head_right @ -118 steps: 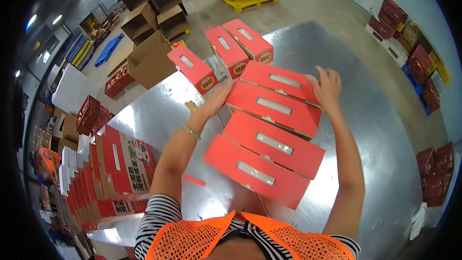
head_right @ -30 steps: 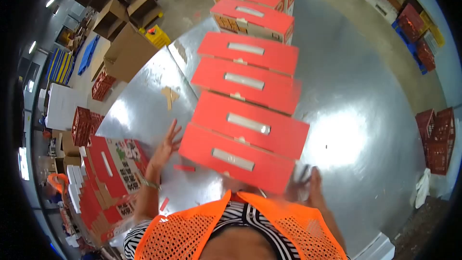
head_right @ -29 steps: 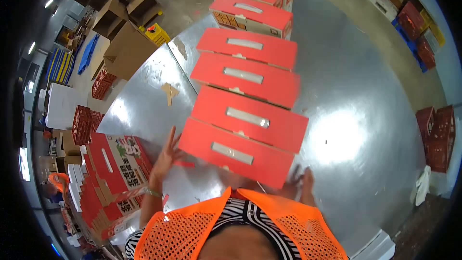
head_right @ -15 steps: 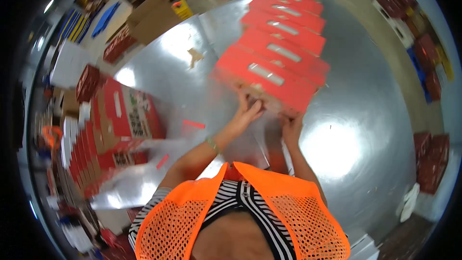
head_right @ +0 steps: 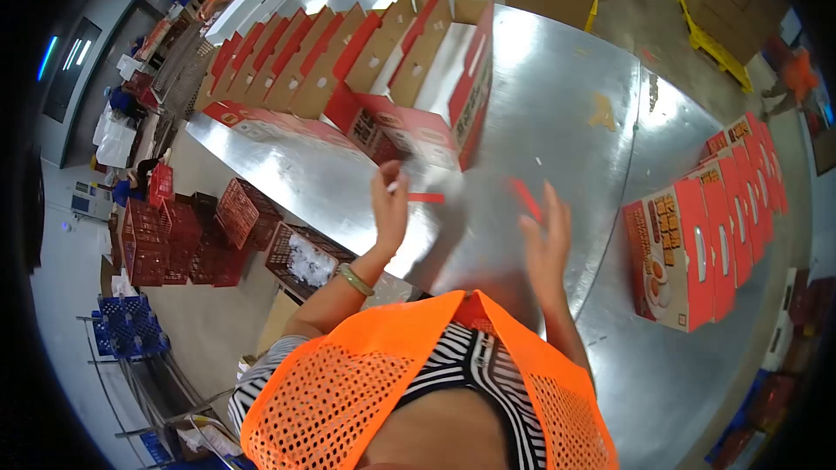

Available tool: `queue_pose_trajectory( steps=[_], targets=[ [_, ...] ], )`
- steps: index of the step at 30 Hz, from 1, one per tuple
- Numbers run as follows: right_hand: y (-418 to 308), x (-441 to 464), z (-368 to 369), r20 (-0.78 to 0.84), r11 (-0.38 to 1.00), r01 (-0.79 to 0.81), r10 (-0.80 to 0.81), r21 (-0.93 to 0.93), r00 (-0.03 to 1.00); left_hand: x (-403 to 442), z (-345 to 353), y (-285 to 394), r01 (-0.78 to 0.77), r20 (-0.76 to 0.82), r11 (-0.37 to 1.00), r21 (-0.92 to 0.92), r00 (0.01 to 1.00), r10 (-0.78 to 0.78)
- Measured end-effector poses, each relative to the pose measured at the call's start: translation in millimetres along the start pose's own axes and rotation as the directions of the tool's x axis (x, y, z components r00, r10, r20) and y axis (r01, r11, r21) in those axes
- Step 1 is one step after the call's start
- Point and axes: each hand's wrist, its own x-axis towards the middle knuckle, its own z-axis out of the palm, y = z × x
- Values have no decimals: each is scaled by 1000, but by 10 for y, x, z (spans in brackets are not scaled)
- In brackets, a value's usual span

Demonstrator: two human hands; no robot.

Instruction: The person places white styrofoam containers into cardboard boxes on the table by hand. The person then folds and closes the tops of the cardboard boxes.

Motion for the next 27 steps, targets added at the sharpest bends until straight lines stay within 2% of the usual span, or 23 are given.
queue_pose_trajectory(
  steps=[1,2,4,5,6,7,8,9,10,11,13,15,16,17,18,19,21,22,23,25,27],
  targets=[
    [-343,290,180,50,954,256,-252,-158,967,186,-179,119,57,-28,983,-176,998,-63],
    [-666,527,360,135,820,488,-470,-297,872,286,-276,51,53,-18,984,-168,998,-56],
    [-1318,904,837,85,637,585,-637,-501,766,540,-402,-195,77,174,984,-161,984,-49],
    [-1351,1080,1061,64,641,569,-634,-515,771,539,-413,-316,149,244,974,-169,964,-105],
    [-1295,1232,1296,278,562,520,-462,-643,842,510,-425,-352,159,302,978,-133,946,-112],
    [-1242,1313,1443,435,452,487,-222,-747,873,489,-445,-379,165,363,982,-96,924,-120],
    [-1185,1333,1463,406,452,458,-212,-766,889,462,-478,-385,237,420,961,-142,894,-158],
    [-1073,1325,1392,400,527,556,-388,-643,830,444,-483,-395,318,476,930,-185,857,-199],
    [-951,1258,1257,373,561,660,-548,-500,749,443,-484,-526,288,485,936,-201,860,-160],
    [-869,1137,1022,384,562,645,-522,-517,762,479,-513,-532,297,519,946,-133,833,-189],
    [-828,960,321,443,525,711,-557,-468,702,506,-459,-331,298,502,930,-217,851,-156],
    [-797,614,-327,501,426,699,-492,-575,712,609,-307,-226,155,502,947,-283,865,8],
    [-790,471,-626,504,428,682,-464,-593,729,691,-196,-123,43,478,970,-239,875,79],
    [-787,286,-898,435,425,630,-470,-650,768,751,-73,34,134,487,946,-295,873,29],
    [-774,92,-1074,356,425,567,-480,-706,802,775,86,147,17,425,874,-486,879,219],
    [-722,-132,-1162,337,437,533,-450,-725,827,770,164,307,72,472,834,-548,849,237],
    [-539,-583,-1270,-80,635,270,-466,-724,881,706,282,442,-144,530,831,-537,710,465],
    [-445,-848,-1239,-246,736,148,-398,-661,883,591,311,453,-130,558,834,-536,687,466],
    [-310,-1081,-1179,-269,742,119,-381,-660,884,484,313,466,-78,595,844,-531,675,437],
    [-104,-1414,-1045,-325,937,109,-222,-333,919,309,286,478,-33,644,857,-515,644,412],
    [-390,-1360,-1045,-355,945,82,-198,-316,914,132,248,466,-310,594,803,-509,549,588]
  ],
)
